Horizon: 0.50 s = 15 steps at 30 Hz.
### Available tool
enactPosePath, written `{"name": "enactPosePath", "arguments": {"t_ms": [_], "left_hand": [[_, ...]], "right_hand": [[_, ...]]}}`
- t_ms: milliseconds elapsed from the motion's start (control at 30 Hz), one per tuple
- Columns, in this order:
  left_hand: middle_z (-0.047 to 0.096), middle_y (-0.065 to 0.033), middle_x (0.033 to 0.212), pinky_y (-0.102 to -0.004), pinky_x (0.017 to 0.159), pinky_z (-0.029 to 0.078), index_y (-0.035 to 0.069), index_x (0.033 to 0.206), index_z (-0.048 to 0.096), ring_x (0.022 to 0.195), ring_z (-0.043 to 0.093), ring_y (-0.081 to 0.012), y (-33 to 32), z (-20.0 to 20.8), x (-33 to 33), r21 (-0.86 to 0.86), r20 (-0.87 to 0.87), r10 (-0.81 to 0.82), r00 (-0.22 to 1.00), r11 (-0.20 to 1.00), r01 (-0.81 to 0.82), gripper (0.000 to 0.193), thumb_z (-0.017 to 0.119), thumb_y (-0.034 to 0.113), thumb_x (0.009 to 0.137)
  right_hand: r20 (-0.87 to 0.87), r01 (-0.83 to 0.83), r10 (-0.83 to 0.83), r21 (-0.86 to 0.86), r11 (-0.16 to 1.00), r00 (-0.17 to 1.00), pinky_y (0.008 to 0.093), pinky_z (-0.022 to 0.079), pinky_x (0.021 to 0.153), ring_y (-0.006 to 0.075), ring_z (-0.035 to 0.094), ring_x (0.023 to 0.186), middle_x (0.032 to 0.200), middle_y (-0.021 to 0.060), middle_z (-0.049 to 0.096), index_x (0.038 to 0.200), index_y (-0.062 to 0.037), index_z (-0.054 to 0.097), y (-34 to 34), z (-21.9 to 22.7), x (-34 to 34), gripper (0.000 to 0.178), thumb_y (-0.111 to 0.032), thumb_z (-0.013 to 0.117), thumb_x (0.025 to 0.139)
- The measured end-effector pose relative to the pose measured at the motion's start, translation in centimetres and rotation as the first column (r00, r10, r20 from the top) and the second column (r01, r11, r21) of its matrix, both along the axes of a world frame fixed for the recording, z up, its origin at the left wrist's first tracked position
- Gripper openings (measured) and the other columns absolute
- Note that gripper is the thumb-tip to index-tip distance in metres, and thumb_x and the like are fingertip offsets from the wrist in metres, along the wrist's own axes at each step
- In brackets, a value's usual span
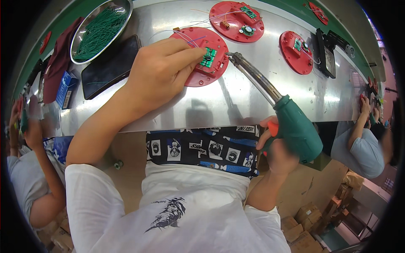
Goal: Soldering electronic components onto circular circuit boards at an assembly line.
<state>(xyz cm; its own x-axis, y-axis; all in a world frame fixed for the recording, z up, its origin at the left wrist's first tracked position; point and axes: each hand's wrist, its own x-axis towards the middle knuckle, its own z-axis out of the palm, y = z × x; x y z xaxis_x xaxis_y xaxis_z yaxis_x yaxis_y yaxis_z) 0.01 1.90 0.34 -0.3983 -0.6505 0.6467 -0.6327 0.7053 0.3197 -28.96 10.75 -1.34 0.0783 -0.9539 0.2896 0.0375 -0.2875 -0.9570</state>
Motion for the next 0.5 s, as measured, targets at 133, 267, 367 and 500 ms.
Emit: {"name": "enactPosePath", "arguments": {"t_ms": [133, 267, 367, 500], "left_hand": [[0.066, -0.0116, 0.081, -0.0309, 0.061, 0.051, 0.0, 0.098, 0.07, 0.067, 0.064, -0.0222, -0.5, -0.1, 0.6, 0.081, -0.056, 0.045, 0.997, 0.996, -0.04, 0.015, 0.069, 0.0, 0.083], [0.068, -0.0138, 0.084, -0.0359, 0.066, 0.053, 0.001, 0.092, 0.067, 0.072, 0.066, -0.0304, -0.2, 1.3, 0.6, 0.223, -0.093, 0.045, 0.995, 0.974, -0.023, 0.011, 0.068, 0.007, 0.083], [0.064, -0.0083, 0.079, -0.0268, 0.055, 0.044, 0.0, 0.093, 0.067, 0.058, 0.057, -0.0179, -0.4, 0.6, 0.8, 0.242, -0.091, 0.011, 0.996, 0.97, 0.011, 0.01, 0.067, 0.001, 0.083], [0.061, -0.0077, 0.076, -0.027, 0.052, 0.041, 0.0, 0.092, 0.066, 0.054, 0.053, -0.0158, -0.5, 0.2, 0.8, 0.25, -0.058, 0.013, 0.998, 0.968, 0.002, 0.009, 0.067, 0.002, 0.082]], "right_hand": [[-0.006, -0.054, 0.054, 0.001, 0.999, 0.999, 0.0274, 0.047, 0.047, 0.022, 0.059, 0.051, 0.1, 0.0291, 0.064, 0.133, 0.012, 0.044, -0.1, -0.2, 0.1, 0.058, -0.021, 0.064, 0.09], [-0.013, -0.073, 0.073, 0.01, 0.997, 0.997, 0.0272, 0.047, 0.048, 0.0219, 0.059, 0.052, 0.101, 0.028, 0.064, 0.132, 0.0122, 0.046, -0.1, -0.3, 0.3, 0.056, -0.021, 0.064, 0.09], [-0.043, -0.075, 0.076, 0.023, 0.997, 0.996, 0.0273, 0.047, 0.048, 0.0221, 0.06, 0.054, 0.102, 0.0267, 0.064, 0.131, 0.0123, 0.047, 0.2, -0.3, 0.9, 0.054, -0.019, 0.064, 0.09], [-0.045, -0.092, 0.094, 0.029, 0.995, 0.995, 0.028, 0.047, 0.048, 0.0226, 0.06, 0.059, 0.102, 0.0246, 0.063, 0.128, 0.0125, 0.051, 0.4, -0.5, 1.2, 0.05, -0.015, 0.064, 0.089]]}}
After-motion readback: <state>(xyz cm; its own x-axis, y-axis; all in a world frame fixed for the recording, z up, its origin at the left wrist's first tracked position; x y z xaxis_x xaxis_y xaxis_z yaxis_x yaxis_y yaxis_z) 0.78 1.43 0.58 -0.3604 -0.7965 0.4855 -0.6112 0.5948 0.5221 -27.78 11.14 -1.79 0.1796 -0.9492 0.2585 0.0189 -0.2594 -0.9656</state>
